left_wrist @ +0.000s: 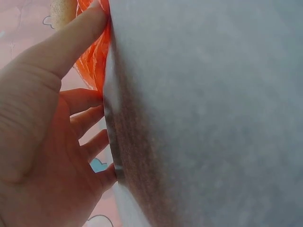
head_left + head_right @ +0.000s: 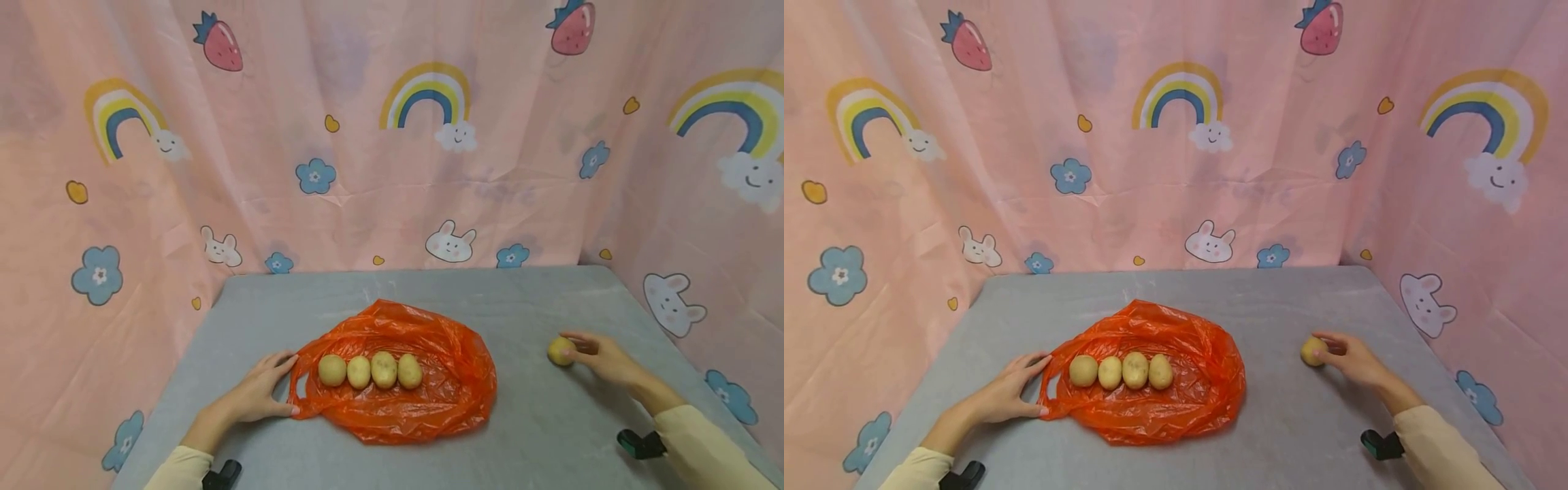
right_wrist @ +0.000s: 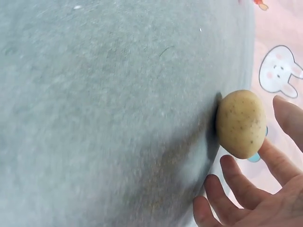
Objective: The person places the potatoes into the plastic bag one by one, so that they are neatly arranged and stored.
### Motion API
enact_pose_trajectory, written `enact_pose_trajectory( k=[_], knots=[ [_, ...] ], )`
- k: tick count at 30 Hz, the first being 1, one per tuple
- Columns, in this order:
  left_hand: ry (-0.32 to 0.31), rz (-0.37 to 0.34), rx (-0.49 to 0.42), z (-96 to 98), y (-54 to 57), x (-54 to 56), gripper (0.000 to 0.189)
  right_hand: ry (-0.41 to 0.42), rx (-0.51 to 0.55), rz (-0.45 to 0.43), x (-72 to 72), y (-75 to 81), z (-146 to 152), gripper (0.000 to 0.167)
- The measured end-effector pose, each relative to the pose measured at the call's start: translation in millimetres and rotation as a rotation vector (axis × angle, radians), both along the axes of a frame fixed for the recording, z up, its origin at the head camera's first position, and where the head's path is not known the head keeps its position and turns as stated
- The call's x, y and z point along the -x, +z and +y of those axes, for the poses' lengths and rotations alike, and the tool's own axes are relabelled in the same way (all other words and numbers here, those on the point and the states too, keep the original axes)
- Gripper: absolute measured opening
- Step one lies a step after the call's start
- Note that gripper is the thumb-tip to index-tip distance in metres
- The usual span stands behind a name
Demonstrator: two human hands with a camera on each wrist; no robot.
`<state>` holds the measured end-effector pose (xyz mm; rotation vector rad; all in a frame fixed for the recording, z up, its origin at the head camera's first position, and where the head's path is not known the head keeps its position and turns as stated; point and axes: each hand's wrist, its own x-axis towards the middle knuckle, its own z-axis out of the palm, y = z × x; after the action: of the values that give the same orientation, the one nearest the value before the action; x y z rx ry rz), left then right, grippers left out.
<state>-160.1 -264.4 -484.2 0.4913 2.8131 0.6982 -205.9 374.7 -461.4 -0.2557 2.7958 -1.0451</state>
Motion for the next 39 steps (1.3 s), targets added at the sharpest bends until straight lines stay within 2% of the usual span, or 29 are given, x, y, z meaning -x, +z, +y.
enact_pose_trajectory(
  k=[7,14,20,26,39],
  knots=[
    [0.010,0.001,0.000,-0.1,0.4,-1.0,0.105,0.026,-0.018,0.023,10.9,-5.9,-8.6,0.054],
    [0.013,-0.029,-0.012,2.0,-2.3,-2.4,0.106,0.104,-0.012,0.075,15.3,-8.8,-10.3,0.053],
    [0.018,-0.021,-0.005,-0.3,-0.9,-0.7,0.106,0.100,-0.005,0.078,17.0,-6.7,-11.9,0.053],
    [0.013,-0.012,-0.001,-0.5,-0.5,-0.2,0.106,0.069,-0.032,0.086,16.3,2.5,-16.1,0.054],
    [-0.003,0.000,-0.002,0.4,1.5,-0.7,0.106,0.049,0.036,0.104,9.0,24.6,-36.9,0.058]
  ],
)
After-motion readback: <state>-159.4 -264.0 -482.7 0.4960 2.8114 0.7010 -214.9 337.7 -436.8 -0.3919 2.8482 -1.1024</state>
